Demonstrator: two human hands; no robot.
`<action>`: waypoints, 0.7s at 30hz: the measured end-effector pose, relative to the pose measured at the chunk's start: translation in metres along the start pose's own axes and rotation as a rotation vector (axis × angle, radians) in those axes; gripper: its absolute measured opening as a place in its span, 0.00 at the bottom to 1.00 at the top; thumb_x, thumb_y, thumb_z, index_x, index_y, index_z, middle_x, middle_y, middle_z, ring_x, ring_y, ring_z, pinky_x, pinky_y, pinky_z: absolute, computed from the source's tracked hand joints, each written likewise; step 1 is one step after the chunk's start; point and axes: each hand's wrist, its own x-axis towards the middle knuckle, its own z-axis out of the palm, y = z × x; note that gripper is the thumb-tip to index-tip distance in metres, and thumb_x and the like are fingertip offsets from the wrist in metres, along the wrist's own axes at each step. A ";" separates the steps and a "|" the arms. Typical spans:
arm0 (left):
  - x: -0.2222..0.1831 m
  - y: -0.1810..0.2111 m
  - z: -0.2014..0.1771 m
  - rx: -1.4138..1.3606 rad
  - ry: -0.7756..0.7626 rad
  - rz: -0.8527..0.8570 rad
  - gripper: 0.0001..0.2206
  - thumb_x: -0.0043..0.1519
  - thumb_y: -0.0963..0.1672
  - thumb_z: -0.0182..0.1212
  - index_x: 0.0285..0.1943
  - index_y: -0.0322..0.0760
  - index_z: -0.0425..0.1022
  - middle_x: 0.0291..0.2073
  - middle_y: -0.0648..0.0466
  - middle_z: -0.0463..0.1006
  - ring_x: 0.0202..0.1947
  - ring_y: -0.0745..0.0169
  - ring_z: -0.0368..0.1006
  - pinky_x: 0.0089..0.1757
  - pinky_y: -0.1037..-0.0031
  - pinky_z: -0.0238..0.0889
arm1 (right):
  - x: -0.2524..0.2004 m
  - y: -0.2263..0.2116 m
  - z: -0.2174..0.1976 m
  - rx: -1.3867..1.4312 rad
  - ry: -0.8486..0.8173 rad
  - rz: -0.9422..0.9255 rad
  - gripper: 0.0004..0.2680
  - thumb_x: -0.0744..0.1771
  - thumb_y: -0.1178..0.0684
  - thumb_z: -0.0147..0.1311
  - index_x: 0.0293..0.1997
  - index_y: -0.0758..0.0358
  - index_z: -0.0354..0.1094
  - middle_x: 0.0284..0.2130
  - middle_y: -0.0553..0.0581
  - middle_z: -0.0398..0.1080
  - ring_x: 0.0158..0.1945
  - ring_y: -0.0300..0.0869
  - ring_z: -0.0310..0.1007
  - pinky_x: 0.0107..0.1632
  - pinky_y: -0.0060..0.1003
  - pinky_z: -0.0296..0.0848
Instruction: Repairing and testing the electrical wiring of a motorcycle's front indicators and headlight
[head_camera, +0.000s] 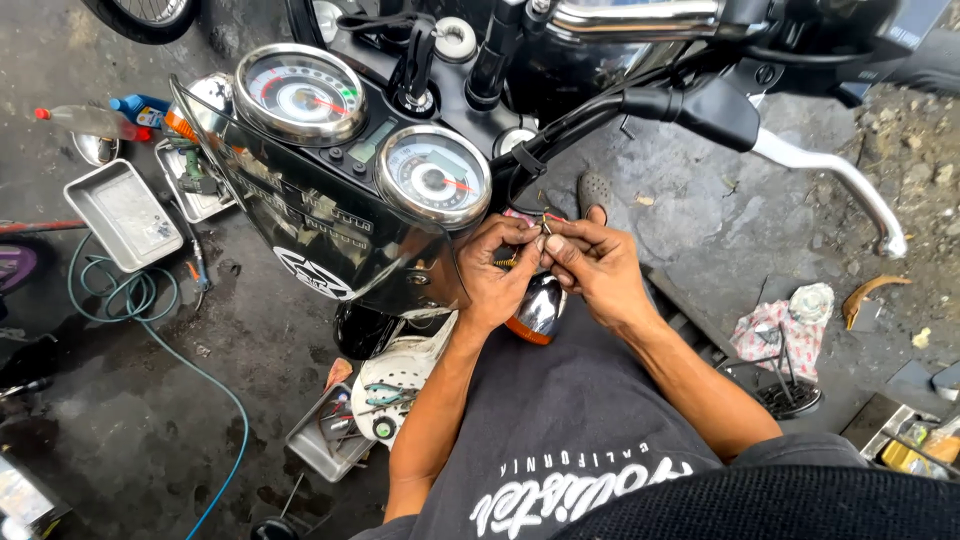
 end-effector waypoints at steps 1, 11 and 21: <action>0.001 -0.001 0.002 -0.005 0.005 0.008 0.03 0.56 0.34 0.69 0.34 0.26 0.79 0.28 0.44 0.80 0.28 0.55 0.81 0.30 0.70 0.72 | 0.000 -0.002 0.000 -0.006 -0.004 -0.007 0.09 0.68 0.63 0.57 0.54 0.75 0.71 0.23 0.67 0.71 0.18 0.34 0.62 0.17 0.23 0.60; -0.010 -0.016 0.005 -0.142 0.087 -0.032 0.03 0.57 0.32 0.67 0.36 0.22 0.78 0.27 0.43 0.79 0.20 0.59 0.79 0.22 0.74 0.72 | -0.011 -0.005 0.002 -0.066 -0.055 -0.021 0.11 0.68 0.63 0.57 0.57 0.71 0.71 0.24 0.67 0.71 0.20 0.36 0.63 0.19 0.24 0.60; -0.006 -0.012 0.005 -0.102 0.084 -0.011 0.03 0.56 0.32 0.68 0.36 0.22 0.79 0.26 0.43 0.79 0.24 0.56 0.81 0.24 0.72 0.72 | -0.006 -0.012 0.007 0.032 -0.002 0.051 0.10 0.68 0.64 0.58 0.55 0.73 0.72 0.23 0.67 0.70 0.19 0.35 0.63 0.16 0.22 0.60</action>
